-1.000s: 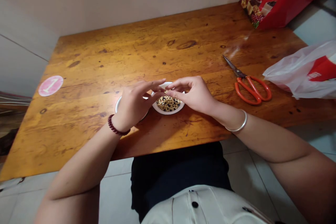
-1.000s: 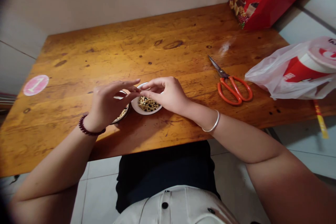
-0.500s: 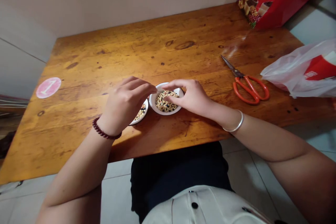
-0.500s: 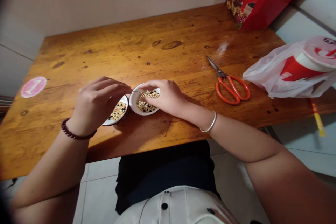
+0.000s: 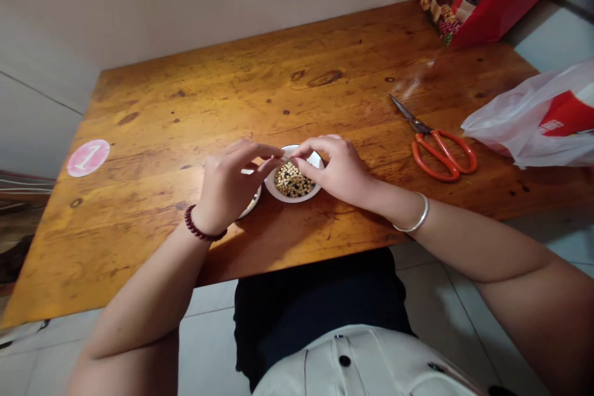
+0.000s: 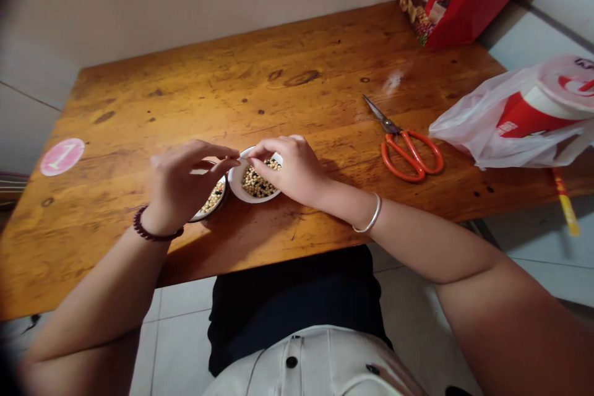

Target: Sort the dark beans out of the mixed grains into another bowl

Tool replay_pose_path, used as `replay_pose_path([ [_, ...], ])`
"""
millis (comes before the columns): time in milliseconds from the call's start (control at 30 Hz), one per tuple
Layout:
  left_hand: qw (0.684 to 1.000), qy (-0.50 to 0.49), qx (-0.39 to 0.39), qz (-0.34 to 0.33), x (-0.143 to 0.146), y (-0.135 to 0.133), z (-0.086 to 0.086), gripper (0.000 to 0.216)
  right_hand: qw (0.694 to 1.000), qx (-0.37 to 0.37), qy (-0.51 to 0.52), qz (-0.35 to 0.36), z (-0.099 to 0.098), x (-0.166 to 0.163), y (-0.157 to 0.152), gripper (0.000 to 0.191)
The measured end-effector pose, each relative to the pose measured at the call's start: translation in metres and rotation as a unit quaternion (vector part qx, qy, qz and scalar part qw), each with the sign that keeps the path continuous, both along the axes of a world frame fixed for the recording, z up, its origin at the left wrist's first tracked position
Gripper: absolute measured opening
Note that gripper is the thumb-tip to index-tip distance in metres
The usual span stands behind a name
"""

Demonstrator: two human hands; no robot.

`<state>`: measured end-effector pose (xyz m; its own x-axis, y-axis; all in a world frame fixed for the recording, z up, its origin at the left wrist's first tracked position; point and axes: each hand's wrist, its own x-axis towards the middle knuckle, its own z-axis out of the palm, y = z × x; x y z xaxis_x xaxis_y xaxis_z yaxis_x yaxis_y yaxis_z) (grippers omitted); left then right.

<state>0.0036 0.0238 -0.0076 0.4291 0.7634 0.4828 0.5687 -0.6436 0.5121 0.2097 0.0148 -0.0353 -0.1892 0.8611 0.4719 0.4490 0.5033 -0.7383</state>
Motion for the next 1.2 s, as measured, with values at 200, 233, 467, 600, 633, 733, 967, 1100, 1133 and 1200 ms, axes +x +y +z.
replay_pose_path([
  [200, 0.970, -0.219, -0.108, 0.011, 0.012, 0.000, -0.012, 0.031, 0.995, 0.089, 0.033, -0.022, 0.005, 0.002, -0.001, 0.005],
  [233, 0.965, -0.238, -0.107, 0.006, 0.014, 0.000, -0.013, 0.033, 0.994, 0.097, 0.032, -0.022, 0.005, 0.002, -0.002, 0.005],
  [467, 0.953, -0.291, -0.089, -0.007, 0.016, 0.001, -0.013, 0.033, 0.991, 0.128, 0.021, -0.018, 0.005, 0.003, -0.004, 0.006],
  [600, 0.954, -0.285, -0.092, 0.000, 0.015, 0.000, -0.014, 0.034, 0.993, 0.117, 0.016, -0.022, 0.006, 0.002, -0.005, 0.007],
  [633, 0.955, -0.282, -0.092, 0.000, 0.015, 0.000, -0.015, 0.036, 0.993, 0.115, 0.015, -0.023, 0.006, 0.002, -0.005, 0.007],
  [733, 0.955, -0.284, -0.090, -0.003, 0.015, 0.000, -0.016, 0.038, 0.992, 0.122, 0.020, -0.021, 0.006, 0.002, -0.005, 0.007],
  [967, 0.951, -0.295, -0.089, -0.001, 0.016, -0.002, -0.013, 0.033, 0.994, 0.106, 0.014, -0.022, 0.007, 0.002, -0.006, 0.009],
  [1100, 0.958, -0.269, -0.092, 0.023, 0.016, -0.003, -0.012, 0.032, 0.996, 0.086, 0.024, -0.012, 0.008, 0.001, -0.007, 0.009],
  [1133, 0.960, -0.264, -0.090, 0.026, 0.016, -0.003, -0.012, 0.033, 0.996, 0.080, 0.029, -0.011, 0.008, 0.001, -0.007, 0.009],
  [1200, 0.962, -0.257, -0.088, 0.030, 0.015, -0.003, -0.013, 0.035, 0.997, 0.064, 0.040, -0.009, 0.009, 0.001, -0.006, 0.007],
])
